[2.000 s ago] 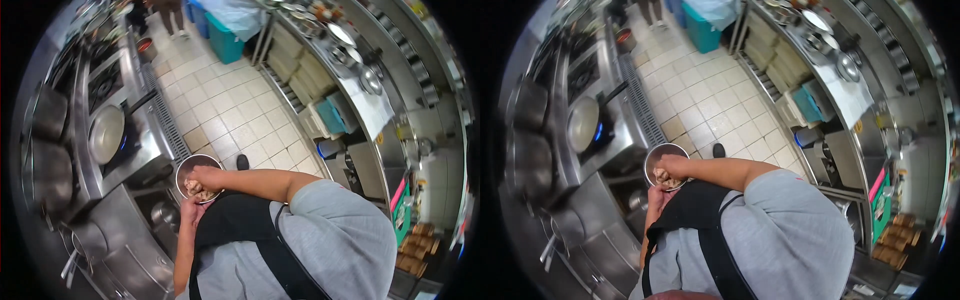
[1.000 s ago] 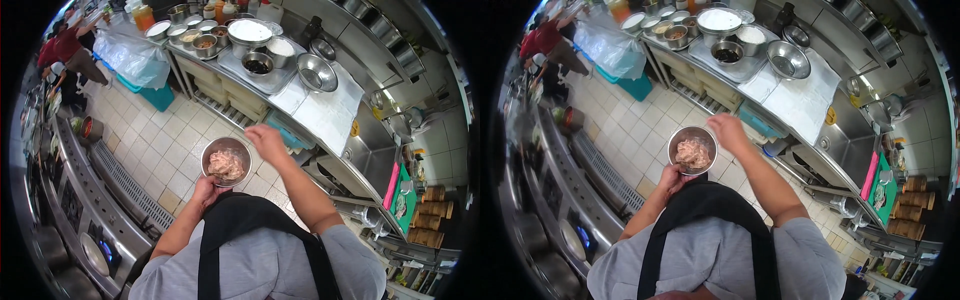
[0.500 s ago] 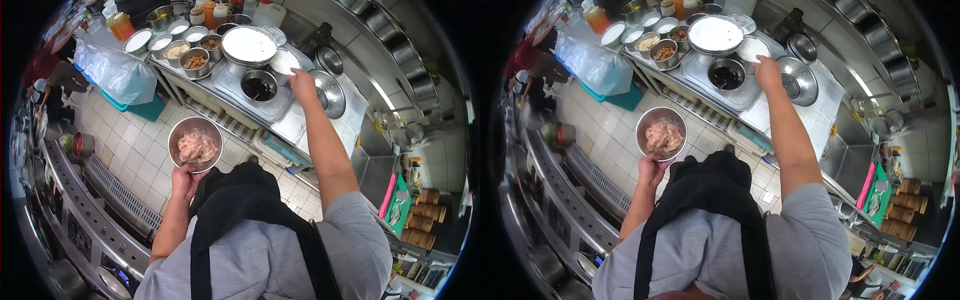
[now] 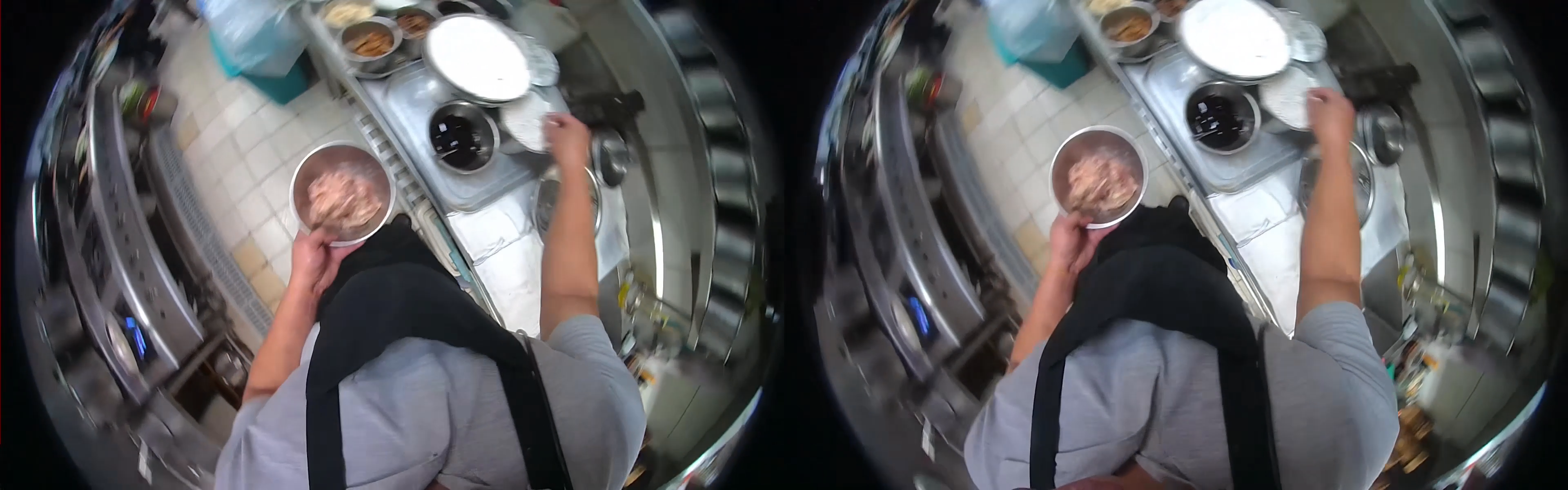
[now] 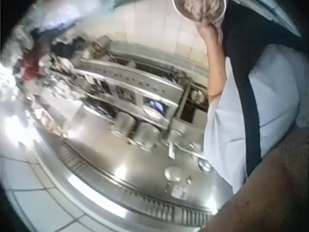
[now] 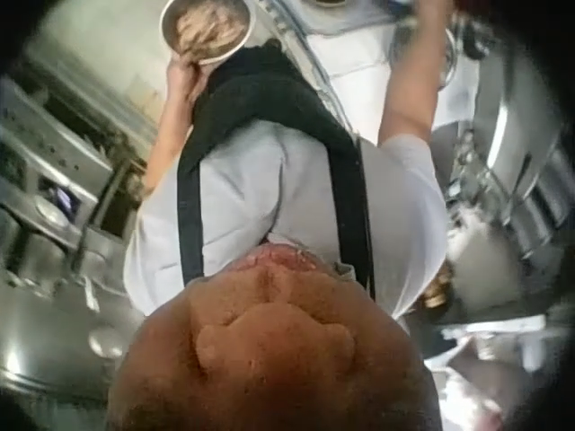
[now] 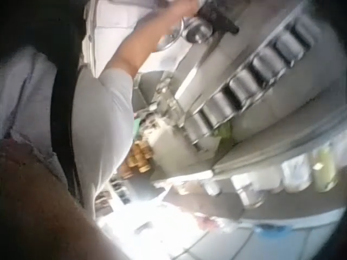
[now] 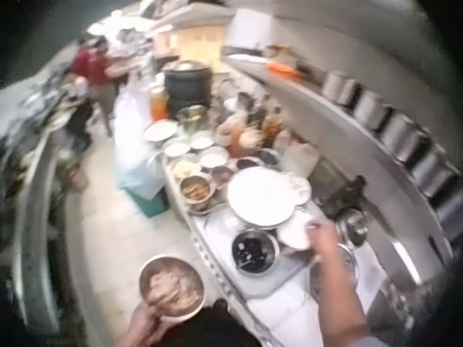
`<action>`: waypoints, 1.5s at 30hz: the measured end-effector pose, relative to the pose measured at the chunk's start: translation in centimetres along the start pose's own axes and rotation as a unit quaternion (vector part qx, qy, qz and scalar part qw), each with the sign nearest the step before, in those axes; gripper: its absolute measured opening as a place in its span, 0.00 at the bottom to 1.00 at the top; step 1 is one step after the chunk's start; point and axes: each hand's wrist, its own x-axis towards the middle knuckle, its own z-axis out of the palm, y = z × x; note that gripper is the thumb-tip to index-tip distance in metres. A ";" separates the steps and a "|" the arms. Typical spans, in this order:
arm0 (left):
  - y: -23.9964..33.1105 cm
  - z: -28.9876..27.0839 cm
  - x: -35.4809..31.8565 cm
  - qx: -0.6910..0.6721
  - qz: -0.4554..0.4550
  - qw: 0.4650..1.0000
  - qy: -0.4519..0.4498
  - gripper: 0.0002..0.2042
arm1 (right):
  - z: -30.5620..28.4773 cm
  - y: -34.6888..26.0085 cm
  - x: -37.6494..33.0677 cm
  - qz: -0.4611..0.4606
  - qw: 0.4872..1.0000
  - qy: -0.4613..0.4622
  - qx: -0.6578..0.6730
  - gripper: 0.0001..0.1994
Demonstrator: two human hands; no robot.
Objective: Placing small pieces of raw meat into a frying pan on a kitchen stove.
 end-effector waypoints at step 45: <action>-1.0 -37.2 -30.1 -0.354 0.325 0.846 0.230 0.28 | 29.4 -55.8 -66.2 -0.774 0.353 -0.525 -0.039 0.26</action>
